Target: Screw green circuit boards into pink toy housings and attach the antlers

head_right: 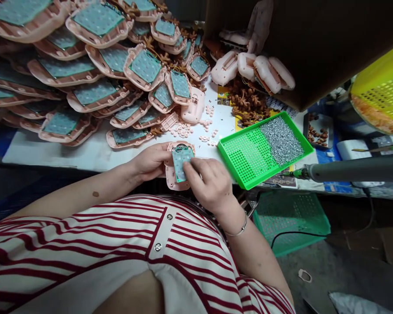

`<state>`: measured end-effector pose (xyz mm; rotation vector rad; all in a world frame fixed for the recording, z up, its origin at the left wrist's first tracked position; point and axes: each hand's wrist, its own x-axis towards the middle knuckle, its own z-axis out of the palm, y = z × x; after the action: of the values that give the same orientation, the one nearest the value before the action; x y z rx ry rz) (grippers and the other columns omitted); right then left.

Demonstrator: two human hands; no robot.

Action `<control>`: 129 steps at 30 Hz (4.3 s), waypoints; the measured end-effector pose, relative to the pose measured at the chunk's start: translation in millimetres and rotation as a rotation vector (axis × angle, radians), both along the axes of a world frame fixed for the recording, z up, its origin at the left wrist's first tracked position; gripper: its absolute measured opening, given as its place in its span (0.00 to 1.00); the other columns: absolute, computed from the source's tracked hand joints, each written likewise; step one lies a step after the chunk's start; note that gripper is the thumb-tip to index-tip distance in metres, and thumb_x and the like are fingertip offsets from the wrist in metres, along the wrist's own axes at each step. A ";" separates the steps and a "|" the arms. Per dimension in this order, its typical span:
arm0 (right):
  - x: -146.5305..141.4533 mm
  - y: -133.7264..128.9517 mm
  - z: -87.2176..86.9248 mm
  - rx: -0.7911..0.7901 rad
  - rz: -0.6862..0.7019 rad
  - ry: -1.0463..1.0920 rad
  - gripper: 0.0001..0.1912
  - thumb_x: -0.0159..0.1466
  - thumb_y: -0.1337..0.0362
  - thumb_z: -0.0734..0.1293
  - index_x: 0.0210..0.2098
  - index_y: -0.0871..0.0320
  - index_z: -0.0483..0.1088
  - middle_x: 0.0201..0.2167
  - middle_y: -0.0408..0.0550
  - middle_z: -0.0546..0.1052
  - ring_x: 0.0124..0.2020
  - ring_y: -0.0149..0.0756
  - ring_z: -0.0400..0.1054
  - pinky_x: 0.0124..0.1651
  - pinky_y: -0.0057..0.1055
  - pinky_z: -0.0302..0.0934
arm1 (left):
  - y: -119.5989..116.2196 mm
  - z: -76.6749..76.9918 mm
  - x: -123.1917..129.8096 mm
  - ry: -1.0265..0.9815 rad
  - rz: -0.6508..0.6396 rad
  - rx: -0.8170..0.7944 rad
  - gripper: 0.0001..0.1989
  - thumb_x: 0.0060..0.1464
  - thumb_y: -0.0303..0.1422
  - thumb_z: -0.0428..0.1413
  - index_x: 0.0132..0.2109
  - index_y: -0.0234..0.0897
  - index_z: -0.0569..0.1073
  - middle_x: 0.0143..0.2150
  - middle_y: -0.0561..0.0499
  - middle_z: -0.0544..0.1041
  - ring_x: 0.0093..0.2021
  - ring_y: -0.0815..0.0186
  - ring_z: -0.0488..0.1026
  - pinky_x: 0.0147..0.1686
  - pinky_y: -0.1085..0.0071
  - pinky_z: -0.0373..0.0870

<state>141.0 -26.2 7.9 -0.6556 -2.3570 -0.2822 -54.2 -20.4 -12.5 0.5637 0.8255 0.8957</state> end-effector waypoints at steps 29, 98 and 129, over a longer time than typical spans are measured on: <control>-11.6 -9.4 -16.7 0.029 0.001 -0.056 0.08 0.66 0.72 0.64 0.44 0.61 0.72 0.33 0.51 0.77 0.35 0.35 0.68 0.38 0.32 0.67 | -3.2 -1.1 -1.5 0.029 0.062 0.114 0.18 0.44 0.28 0.66 0.45 0.33 0.78 0.38 0.48 0.82 0.37 0.64 0.78 0.39 0.72 0.72; -10.1 3.7 -13.6 -0.366 0.019 -0.121 0.44 0.61 0.44 0.69 0.66 0.66 0.57 0.60 0.71 0.70 0.61 0.57 0.65 0.57 0.57 0.68 | -0.3 -6.6 -4.7 -0.037 -0.013 0.069 0.17 0.46 0.31 0.66 0.45 0.32 0.76 0.34 0.51 0.77 0.32 0.69 0.73 0.34 0.73 0.70; -16.8 20.0 -26.7 -0.513 -0.002 0.032 0.38 0.62 0.40 0.66 0.61 0.60 0.66 0.58 0.65 0.71 0.59 0.54 0.66 0.59 0.57 0.65 | 2.2 -0.5 0.7 0.084 0.065 0.176 0.24 0.39 0.22 0.63 0.46 0.34 0.71 0.35 0.53 0.76 0.36 0.67 0.74 0.39 0.72 0.70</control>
<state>124.2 -6.2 -18.9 -0.8881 -2.4078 0.3442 -53.5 -18.2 -13.0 0.7354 0.8496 1.0163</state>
